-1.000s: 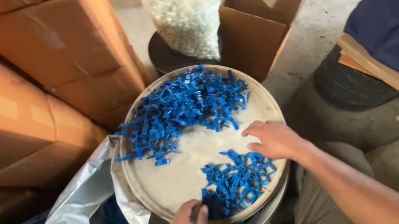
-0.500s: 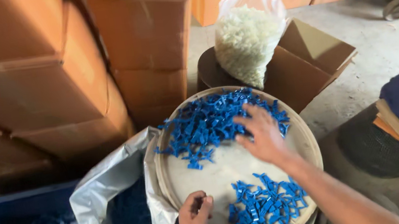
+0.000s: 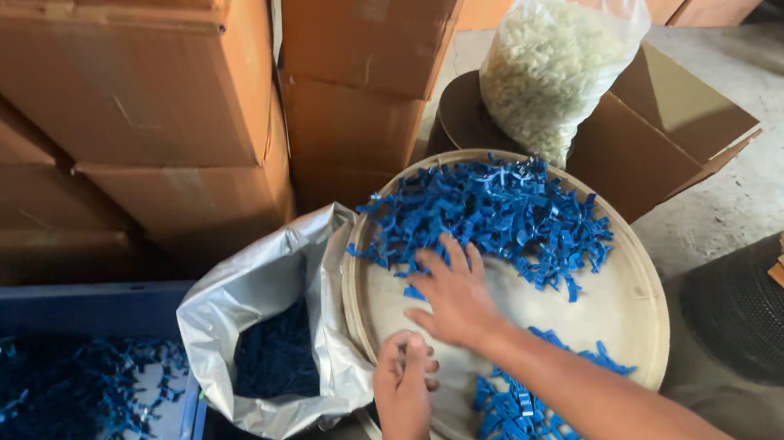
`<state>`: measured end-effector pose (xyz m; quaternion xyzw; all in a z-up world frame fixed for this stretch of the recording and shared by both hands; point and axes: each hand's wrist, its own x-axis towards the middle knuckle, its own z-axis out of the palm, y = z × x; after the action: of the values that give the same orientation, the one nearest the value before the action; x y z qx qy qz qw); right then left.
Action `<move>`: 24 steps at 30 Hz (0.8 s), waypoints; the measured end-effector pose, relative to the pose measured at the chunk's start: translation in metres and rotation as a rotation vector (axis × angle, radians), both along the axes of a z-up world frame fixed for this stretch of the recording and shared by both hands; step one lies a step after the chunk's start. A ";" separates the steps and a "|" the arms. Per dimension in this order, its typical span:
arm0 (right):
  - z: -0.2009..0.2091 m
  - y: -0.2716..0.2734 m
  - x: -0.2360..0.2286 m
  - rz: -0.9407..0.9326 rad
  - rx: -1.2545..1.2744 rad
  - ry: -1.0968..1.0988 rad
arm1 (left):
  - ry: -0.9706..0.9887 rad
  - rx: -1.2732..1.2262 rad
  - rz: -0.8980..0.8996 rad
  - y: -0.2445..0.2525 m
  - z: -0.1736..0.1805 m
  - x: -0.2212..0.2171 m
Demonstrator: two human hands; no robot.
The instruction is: The person sits on the floor and uses both hands to pick up small blue plastic pieces from a white circular tray. They separate or break the pieces and place them into a white bag positioned to the left. The process is repetitive and continues throughout the clip.
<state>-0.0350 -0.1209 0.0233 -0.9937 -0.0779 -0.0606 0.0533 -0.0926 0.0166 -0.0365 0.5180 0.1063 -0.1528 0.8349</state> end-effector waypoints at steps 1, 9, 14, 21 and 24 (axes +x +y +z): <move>-0.004 0.002 -0.015 0.058 0.016 0.027 | -0.036 0.004 0.015 0.002 -0.001 -0.001; -0.011 -0.034 -0.104 0.357 0.363 0.310 | -0.049 0.152 0.101 -0.003 -0.010 -0.006; -0.004 -0.062 -0.102 -0.040 0.579 0.096 | -0.051 0.097 0.088 -0.004 -0.010 -0.005; -0.012 -0.068 -0.079 -0.068 0.231 -0.212 | -0.079 0.046 0.014 -0.003 -0.018 -0.005; -0.019 -0.070 -0.078 -0.052 0.129 0.048 | -0.136 0.006 -0.053 -0.007 -0.022 -0.009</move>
<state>-0.1127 -0.1914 0.0040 -0.9910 -0.0468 -0.0430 0.1175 -0.1019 0.0095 -0.0582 0.5321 0.0360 -0.1390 0.8344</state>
